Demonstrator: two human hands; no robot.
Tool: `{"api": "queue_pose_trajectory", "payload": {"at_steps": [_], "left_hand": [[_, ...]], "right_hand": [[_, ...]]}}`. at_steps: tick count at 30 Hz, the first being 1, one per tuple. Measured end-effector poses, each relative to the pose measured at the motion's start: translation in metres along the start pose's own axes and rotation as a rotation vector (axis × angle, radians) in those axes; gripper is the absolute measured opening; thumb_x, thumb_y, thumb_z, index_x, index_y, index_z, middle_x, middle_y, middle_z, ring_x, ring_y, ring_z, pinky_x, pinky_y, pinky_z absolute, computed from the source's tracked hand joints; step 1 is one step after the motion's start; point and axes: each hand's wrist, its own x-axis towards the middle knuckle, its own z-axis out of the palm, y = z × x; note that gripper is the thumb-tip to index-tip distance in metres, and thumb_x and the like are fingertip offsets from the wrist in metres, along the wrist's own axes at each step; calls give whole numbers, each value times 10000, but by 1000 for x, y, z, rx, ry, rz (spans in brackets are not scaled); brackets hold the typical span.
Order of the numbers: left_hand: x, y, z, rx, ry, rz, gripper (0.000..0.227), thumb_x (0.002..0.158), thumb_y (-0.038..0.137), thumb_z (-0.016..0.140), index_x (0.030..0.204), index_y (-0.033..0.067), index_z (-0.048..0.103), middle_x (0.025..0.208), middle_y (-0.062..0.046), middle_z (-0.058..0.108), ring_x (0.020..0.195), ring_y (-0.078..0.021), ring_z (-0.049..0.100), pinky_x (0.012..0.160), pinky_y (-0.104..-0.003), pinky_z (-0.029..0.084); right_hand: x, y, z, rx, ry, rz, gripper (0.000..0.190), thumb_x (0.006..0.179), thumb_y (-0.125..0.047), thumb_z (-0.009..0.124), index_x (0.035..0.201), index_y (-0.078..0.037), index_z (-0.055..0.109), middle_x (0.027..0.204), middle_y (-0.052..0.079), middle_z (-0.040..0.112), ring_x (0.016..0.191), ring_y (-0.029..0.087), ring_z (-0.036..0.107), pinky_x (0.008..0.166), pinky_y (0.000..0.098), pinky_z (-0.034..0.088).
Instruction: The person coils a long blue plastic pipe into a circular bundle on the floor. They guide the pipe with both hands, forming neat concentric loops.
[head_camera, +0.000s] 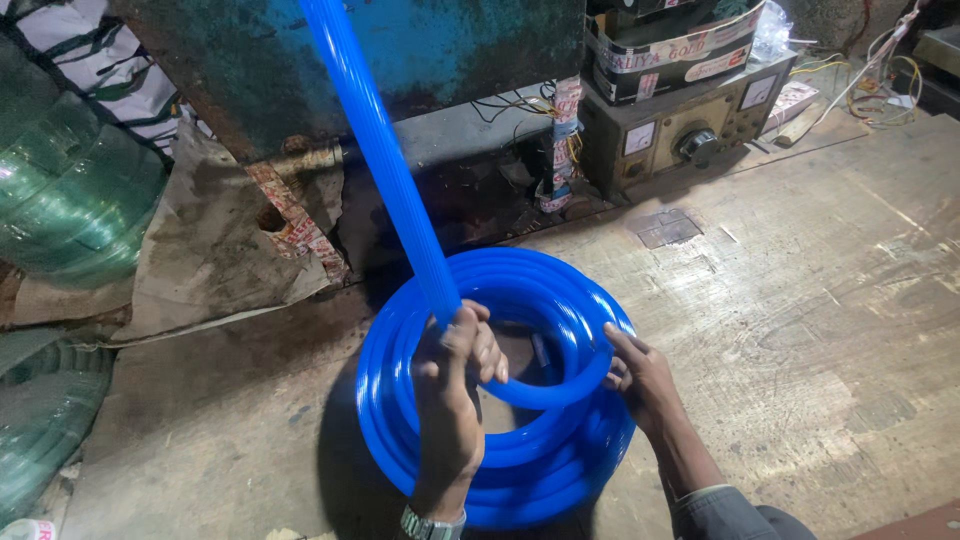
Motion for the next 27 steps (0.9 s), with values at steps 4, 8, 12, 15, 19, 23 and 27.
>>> {"api": "queue_pose_trajectory", "payload": {"at_steps": [4, 8, 12, 15, 19, 23, 27], "left_hand": [[-8, -13, -9, 40, -21, 45, 209, 989, 242, 630, 838, 104, 586, 589, 30, 354, 511, -96, 365, 516, -296, 411], [-12, -18, -17, 45, 36, 59, 194, 956, 220, 649, 881, 52, 586, 551, 10, 344, 476, -118, 386, 482, -309, 392], [-14, -14, -21, 85, 18, 66, 286, 979, 248, 608, 749, 107, 516, 557, 25, 354, 489, -110, 389, 487, -302, 416], [-16, -14, -22, 119, -3, 66, 362, 988, 264, 600, 684, 130, 457, 550, 19, 346, 495, -119, 381, 494, -301, 403], [-17, -33, -32, 46, 60, 20, 232, 982, 233, 620, 835, 62, 565, 554, 9, 343, 487, -123, 384, 495, -312, 401], [-23, -32, -32, 130, 37, -9, 299, 979, 292, 614, 751, 105, 561, 545, 18, 407, 499, -125, 436, 522, -317, 428], [-23, -38, -32, 95, 47, -29, 276, 969, 270, 620, 763, 97, 560, 539, 12, 394, 494, -131, 419, 523, -323, 421]], "right_hand": [[9, -2, 3, -148, 42, 68, 512, 820, -323, 814, 1215, -19, 697, 761, 59, 615, 612, 162, 558, 476, 263, 407], [12, -5, 3, -321, 79, 40, 780, 788, -248, 830, 1459, 38, 554, 962, 158, 603, 541, 124, 487, 432, 243, 421], [-9, -25, 18, -489, 59, 18, 769, 765, -306, 761, 1470, -61, 574, 1546, 182, 557, 1424, 340, 537, 1127, 476, 485], [-2, -21, 10, -487, 30, -96, 865, 718, -345, 770, 1492, -38, 535, 1549, 210, 545, 1434, 325, 538, 1162, 443, 453], [-1, -22, 7, -421, -13, -170, 688, 756, -274, 753, 1379, 0, 651, 1334, 183, 725, 1200, 267, 688, 1012, 374, 540], [-2, -20, 9, -576, 65, -20, 806, 784, -346, 745, 1498, -43, 527, 1547, 192, 544, 1435, 336, 527, 1150, 476, 467], [8, -11, 3, -619, 79, -11, 800, 781, -360, 757, 1494, -65, 545, 1559, 187, 532, 1413, 326, 540, 1080, 448, 498]]}}
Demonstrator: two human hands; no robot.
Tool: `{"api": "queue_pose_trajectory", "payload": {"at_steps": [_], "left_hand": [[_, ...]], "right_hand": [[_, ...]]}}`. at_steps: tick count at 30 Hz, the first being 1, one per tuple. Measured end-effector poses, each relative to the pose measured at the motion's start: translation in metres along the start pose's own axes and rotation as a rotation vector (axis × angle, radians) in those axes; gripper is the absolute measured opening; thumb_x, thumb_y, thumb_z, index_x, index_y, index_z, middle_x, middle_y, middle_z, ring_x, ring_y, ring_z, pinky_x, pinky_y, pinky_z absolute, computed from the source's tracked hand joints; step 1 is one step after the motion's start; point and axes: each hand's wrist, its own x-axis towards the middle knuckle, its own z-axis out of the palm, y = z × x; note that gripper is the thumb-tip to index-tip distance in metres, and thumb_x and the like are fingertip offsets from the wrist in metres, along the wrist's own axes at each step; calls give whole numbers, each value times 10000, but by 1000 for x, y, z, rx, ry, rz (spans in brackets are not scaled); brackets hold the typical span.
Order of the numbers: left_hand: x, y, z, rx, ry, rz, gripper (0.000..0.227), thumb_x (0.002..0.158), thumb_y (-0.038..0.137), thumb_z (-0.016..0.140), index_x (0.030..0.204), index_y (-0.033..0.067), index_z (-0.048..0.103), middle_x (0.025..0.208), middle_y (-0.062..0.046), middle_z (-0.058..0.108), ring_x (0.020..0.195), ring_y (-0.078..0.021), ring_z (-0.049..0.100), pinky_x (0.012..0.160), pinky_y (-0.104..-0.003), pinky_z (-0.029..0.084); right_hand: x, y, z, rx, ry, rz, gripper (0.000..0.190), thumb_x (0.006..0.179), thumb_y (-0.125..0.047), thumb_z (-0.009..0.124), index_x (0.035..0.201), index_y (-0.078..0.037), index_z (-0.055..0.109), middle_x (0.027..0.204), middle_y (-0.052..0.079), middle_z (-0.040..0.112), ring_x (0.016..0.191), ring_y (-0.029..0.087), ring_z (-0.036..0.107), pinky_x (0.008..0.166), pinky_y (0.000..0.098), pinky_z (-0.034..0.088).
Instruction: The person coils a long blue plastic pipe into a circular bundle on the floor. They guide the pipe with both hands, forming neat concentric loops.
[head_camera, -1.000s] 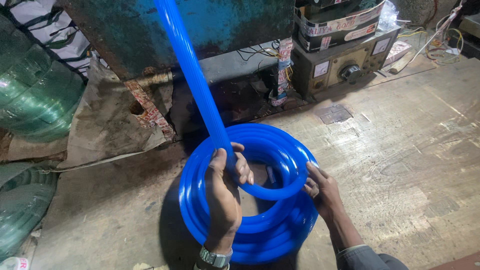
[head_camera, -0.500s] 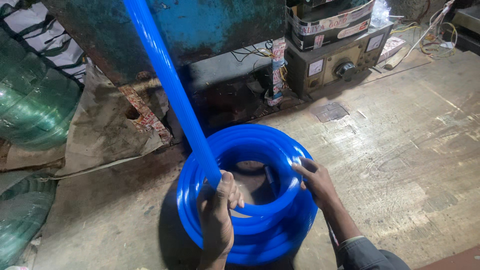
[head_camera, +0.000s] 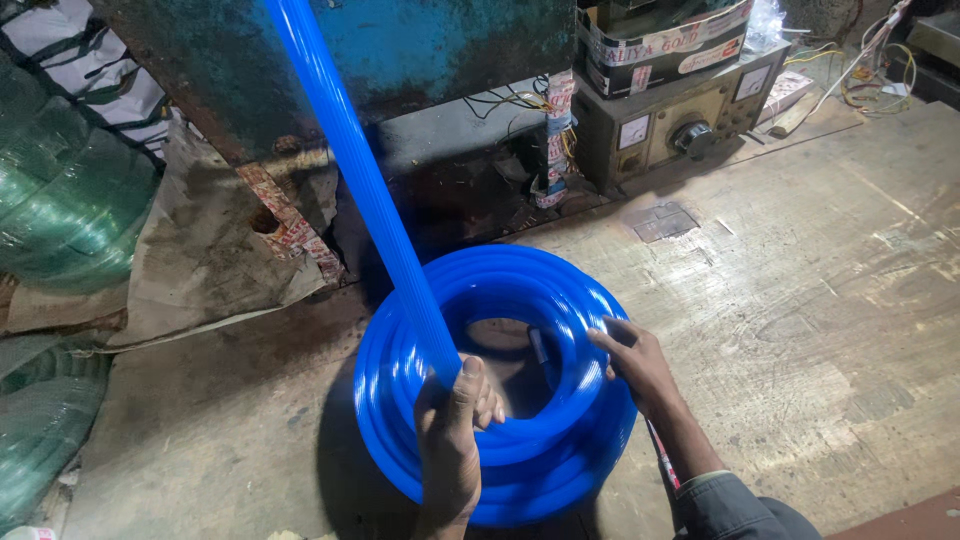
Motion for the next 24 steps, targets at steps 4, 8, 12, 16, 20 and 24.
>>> {"api": "queue_pose_trajectory", "payload": {"at_steps": [4, 8, 12, 16, 20, 24], "left_hand": [[-2, -11, -3, -66, 26, -9, 337, 968, 226, 623, 688, 128, 463, 548, 10, 362, 479, -119, 383, 519, -322, 362], [-10, -1, -1, 65, 12, -37, 449, 962, 302, 603, 581, 131, 436, 514, -17, 413, 499, -159, 445, 564, -344, 434], [-12, -9, -2, 29, 38, -65, 452, 956, 279, 625, 567, 119, 456, 496, -28, 428, 483, -172, 459, 561, -355, 447], [-13, -25, -5, -98, 43, -58, 400, 972, 215, 614, 625, 118, 441, 517, -18, 374, 461, -149, 407, 536, -354, 416], [-18, -20, -3, 16, 22, -78, 426, 962, 262, 616, 588, 114, 474, 509, -34, 435, 486, -178, 468, 554, -363, 460], [-23, -27, -4, -7, 26, -89, 433, 969, 243, 601, 583, 106, 459, 513, -46, 418, 485, -188, 442, 562, -372, 447]], "right_hand": [[1, 2, -1, 16, 1, -70, 807, 775, -360, 748, 1488, -42, 542, 1544, 194, 547, 1422, 321, 533, 1136, 450, 463], [4, 7, -3, -38, -5, -75, 834, 763, -431, 732, 1494, -77, 541, 1559, 181, 526, 1456, 335, 494, 1174, 502, 428], [7, 10, -3, -6, 22, -56, 758, 784, -380, 739, 1465, -86, 588, 1533, 178, 563, 1433, 315, 519, 1085, 521, 474], [21, 28, -4, -146, 40, -105, 651, 856, -397, 711, 1422, -85, 627, 1412, 192, 644, 1214, 291, 646, 652, 364, 519], [42, 55, -6, -518, 118, -334, 590, 900, -469, 675, 1366, -107, 664, 1239, 140, 703, 1106, 260, 690, 947, 386, 572], [45, 63, -4, -612, 162, -430, 542, 912, -448, 662, 1345, -122, 671, 1170, 121, 691, 885, 220, 697, 849, 374, 577]]}}
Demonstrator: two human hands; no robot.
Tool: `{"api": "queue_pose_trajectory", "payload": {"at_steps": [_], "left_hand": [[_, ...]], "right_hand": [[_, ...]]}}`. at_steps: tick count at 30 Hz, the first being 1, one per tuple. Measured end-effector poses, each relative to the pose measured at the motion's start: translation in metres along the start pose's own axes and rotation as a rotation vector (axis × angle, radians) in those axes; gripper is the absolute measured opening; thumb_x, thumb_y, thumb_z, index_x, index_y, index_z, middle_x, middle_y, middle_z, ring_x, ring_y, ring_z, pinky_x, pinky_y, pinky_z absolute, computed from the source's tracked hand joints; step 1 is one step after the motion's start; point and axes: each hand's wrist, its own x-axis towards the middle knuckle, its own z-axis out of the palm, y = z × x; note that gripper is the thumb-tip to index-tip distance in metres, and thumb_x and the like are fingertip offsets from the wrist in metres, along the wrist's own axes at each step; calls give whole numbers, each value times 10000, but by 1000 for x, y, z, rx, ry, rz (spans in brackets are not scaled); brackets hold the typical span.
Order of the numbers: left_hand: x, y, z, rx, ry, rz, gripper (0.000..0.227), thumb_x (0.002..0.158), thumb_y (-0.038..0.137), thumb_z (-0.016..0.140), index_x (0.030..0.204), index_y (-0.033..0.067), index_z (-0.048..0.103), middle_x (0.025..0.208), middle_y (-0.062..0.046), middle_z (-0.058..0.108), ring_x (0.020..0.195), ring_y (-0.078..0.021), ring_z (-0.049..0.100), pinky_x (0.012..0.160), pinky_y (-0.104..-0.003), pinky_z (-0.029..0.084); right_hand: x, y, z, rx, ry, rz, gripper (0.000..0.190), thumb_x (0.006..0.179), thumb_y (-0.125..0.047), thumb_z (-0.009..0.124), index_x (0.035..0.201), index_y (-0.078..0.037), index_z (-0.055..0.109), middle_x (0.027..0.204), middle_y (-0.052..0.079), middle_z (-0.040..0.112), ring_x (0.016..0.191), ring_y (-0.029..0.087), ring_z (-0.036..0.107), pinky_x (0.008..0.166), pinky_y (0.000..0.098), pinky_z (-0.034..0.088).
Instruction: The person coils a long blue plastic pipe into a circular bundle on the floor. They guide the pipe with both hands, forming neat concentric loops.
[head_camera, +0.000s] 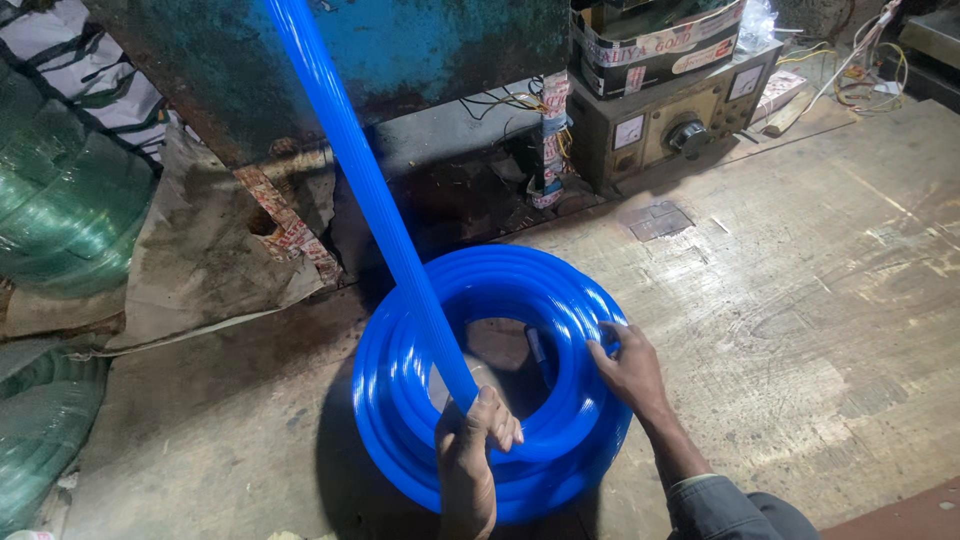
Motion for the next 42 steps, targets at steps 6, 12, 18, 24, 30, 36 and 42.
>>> {"api": "queue_pose_trajectory", "payload": {"at_steps": [6, 12, 18, 24, 30, 36, 42], "left_hand": [[-4, -3, -1, 27, -8, -25, 448, 965, 270, 601, 569, 95, 488, 509, -47, 453, 490, -186, 474, 566, -362, 469], [-6, -12, -9, -24, 50, -66, 451, 946, 266, 639, 559, 85, 497, 520, -50, 449, 493, -193, 468, 558, -380, 464], [-8, -17, -16, -79, -3, -27, 415, 957, 220, 612, 581, 82, 508, 533, -44, 448, 498, -189, 470, 555, -371, 458], [-12, -18, -23, -55, 7, -53, 439, 935, 229, 600, 542, 64, 495, 516, -64, 445, 497, -200, 464, 561, -377, 450], [-8, -16, -34, 137, 30, 31, 408, 874, 234, 616, 505, 61, 595, 484, -82, 607, 450, -216, 630, 574, -382, 613], [-13, -16, -50, 214, -25, -21, 434, 915, 260, 546, 543, 49, 622, 568, -98, 667, 611, -249, 729, 735, -401, 625], [-12, -26, -69, 258, 7, -166, 472, 919, 347, 558, 557, 68, 673, 609, -78, 723, 722, -262, 812, 909, -447, 639]], "right_hand": [[-4, 5, 5, -10, 17, -74, 566, 919, -435, 646, 1376, -101, 628, 1288, 153, 651, 1130, 282, 668, 966, 430, 569], [-12, -1, -1, 19, 45, -103, 504, 926, -389, 667, 1382, -175, 632, 1241, 131, 638, 1107, 257, 679, 899, 406, 598], [-10, 4, 5, -22, 23, -100, 451, 931, -372, 661, 1352, -212, 663, 1273, 135, 610, 1152, 277, 642, 955, 440, 564], [-18, 2, 3, -38, -15, -80, 478, 950, -366, 639, 1392, -185, 622, 1285, 136, 574, 1174, 273, 639, 965, 436, 584], [-30, 4, 0, -56, -50, -41, 569, 931, -420, 644, 1463, -233, 567, 1312, 129, 555, 1219, 277, 621, 962, 437, 592], [-37, -5, -3, -72, -89, 45, 601, 960, -407, 586, 1528, -228, 508, 1388, 125, 505, 1275, 294, 579, 1040, 455, 563], [-50, -5, 3, -187, -92, 10, 621, 995, -429, 550, 1575, -249, 420, 1472, 148, 436, 1250, 328, 613, 964, 466, 628]]}}
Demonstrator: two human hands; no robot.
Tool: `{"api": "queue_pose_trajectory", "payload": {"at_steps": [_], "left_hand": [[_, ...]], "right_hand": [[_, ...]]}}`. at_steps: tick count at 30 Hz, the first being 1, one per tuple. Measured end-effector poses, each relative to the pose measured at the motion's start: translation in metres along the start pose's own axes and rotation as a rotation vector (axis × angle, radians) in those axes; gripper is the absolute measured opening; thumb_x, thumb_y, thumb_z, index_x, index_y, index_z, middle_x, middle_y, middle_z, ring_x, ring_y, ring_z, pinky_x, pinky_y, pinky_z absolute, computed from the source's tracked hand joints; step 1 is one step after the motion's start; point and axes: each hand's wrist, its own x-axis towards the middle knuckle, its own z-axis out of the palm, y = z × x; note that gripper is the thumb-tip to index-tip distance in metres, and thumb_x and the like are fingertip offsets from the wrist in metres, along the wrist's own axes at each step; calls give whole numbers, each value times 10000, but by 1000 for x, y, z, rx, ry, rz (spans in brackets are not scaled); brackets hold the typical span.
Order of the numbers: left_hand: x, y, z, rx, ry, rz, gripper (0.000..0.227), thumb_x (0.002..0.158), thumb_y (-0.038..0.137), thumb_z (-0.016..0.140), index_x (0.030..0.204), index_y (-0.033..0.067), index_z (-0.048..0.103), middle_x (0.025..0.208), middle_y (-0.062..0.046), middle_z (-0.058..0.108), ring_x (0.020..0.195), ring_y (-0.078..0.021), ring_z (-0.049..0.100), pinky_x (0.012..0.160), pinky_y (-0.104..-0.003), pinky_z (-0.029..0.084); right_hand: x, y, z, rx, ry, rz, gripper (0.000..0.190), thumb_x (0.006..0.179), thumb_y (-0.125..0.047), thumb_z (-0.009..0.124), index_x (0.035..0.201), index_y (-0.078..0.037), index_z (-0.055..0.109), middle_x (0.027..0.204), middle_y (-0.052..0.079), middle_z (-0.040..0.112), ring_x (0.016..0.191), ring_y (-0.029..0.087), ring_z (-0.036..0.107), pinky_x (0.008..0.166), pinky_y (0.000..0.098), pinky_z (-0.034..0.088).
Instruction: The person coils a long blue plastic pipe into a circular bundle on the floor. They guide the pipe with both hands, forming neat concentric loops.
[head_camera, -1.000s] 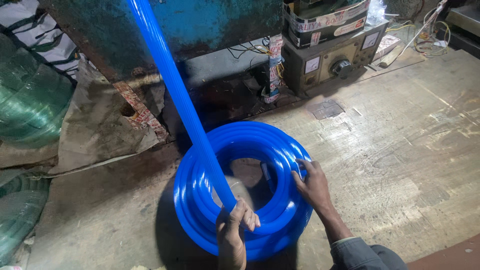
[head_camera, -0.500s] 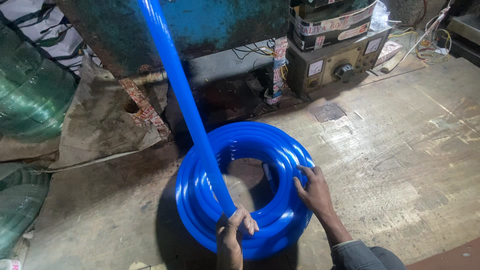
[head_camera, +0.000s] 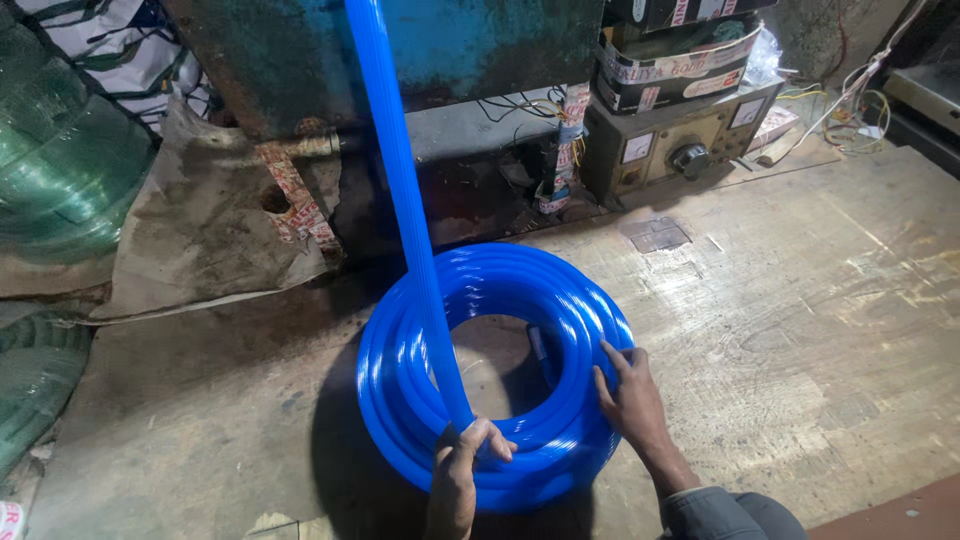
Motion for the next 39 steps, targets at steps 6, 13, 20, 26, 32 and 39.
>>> {"api": "queue_pose_trajectory", "payload": {"at_steps": [6, 13, 20, 26, 32, 39], "left_hand": [[-2, 4, -12, -25, -21, 22, 383, 894, 280, 584, 590, 64, 669, 638, -98, 747, 726, -243, 786, 920, -440, 616], [-5, 2, -20, -22, -60, 23, 413, 910, 273, 552, 586, 46, 672, 679, -116, 775, 747, -224, 744, 1002, -408, 507], [2, -18, -36, 0, -62, 5, 440, 923, 291, 513, 607, 49, 701, 767, -141, 823, 834, -243, 761, 965, -377, 509], [0, -10, -42, 48, -32, -152, 449, 912, 355, 505, 692, 88, 792, 975, -66, 858, 1031, -189, 706, 956, -391, 472], [2, -17, -47, 55, 4, -85, 418, 883, 362, 548, 681, 93, 795, 919, -43, 837, 989, -178, 700, 901, -392, 523], [0, -16, -50, -14, -3, -108, 392, 849, 374, 614, 712, 57, 802, 883, -107, 838, 1003, -231, 734, 948, -464, 578]], "right_hand": [[-38, -14, -10, -193, -153, -27, 775, 972, -481, 580, 1608, -161, 276, 1449, 154, 431, 1134, 301, 672, 918, 457, 669], [-90, -26, 3, -475, -145, -184, 597, 989, -461, 585, 1473, -160, 409, 1329, 157, 456, 1155, 372, 604, 924, 534, 561], [-112, -42, 4, -199, 82, -702, 289, 993, -301, 605, 1159, -65, 609, 1232, 183, 591, 1204, 379, 559, 1041, 493, 454], [-114, -43, -2, -74, 157, -821, 323, 978, -309, 658, 1192, -75, 597, 1211, 190, 592, 1132, 391, 584, 969, 512, 492], [-110, -38, 5, -115, 121, -834, 355, 957, -352, 707, 1197, -108, 613, 1187, 161, 619, 1156, 394, 587, 1068, 543, 454], [-109, -31, 12, -186, 86, -782, 392, 950, -438, 723, 1216, -165, 634, 1282, 155, 634, 1213, 396, 590, 1063, 563, 474]]}}
